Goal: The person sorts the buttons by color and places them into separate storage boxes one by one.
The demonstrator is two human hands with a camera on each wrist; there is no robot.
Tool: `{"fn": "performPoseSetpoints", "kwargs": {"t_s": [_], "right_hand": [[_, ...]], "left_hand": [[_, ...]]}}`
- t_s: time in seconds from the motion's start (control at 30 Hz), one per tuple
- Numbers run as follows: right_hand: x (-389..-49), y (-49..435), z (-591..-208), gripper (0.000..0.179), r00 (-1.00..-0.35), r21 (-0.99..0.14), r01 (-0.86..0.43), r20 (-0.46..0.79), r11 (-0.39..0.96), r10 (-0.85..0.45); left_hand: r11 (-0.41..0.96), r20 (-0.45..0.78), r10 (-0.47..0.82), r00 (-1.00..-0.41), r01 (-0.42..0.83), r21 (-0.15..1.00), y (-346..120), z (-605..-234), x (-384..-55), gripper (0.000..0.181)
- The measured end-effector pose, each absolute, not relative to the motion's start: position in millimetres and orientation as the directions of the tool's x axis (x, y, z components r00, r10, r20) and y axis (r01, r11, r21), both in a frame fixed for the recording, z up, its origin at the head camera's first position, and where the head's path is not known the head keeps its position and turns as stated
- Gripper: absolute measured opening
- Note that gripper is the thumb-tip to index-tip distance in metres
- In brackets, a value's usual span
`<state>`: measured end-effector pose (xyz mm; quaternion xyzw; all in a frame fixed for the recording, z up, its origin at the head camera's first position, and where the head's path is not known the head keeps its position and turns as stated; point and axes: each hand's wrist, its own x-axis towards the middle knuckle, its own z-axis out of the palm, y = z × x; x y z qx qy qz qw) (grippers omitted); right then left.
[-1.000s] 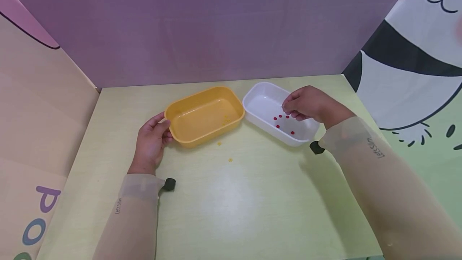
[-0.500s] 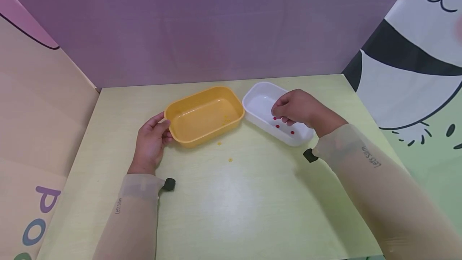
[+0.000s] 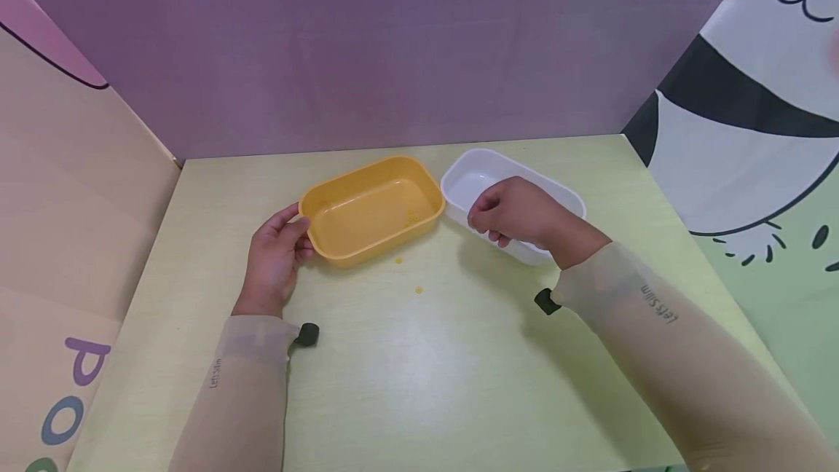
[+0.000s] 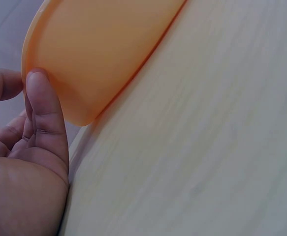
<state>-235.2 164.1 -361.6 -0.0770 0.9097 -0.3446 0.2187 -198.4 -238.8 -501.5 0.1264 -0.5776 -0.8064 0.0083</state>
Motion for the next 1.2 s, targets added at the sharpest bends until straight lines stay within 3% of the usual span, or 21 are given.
{"fn": "performPoseSetpoints", "kwargs": {"t_s": [0.4, 0.67, 1.2], "right_hand": [[-218.8, 137.4, -378.0, 0.014, -0.864, -0.682, -0.036, -0.346, 0.731, -0.365], [-210.1, 123.6, -396.1, 0.012, -0.839, -0.722, 0.004, -0.379, 0.692, -0.391], [-200.3, 101.5, -445.4, 0.004, -0.815, -0.680, -0.084, -0.374, 0.728, -0.443]], "left_hand": [[-0.331, -0.197, -0.156, -0.968, -0.137, 0.934, -238.7, -500.5, -198.6, 0.042], [-0.348, -0.193, -0.146, -0.970, -0.133, 0.928, -239.6, -500.3, -197.3, 0.043], [-0.347, -0.189, -0.144, -0.971, -0.130, 0.929, -239.6, -500.9, -198.4, 0.042]]}}
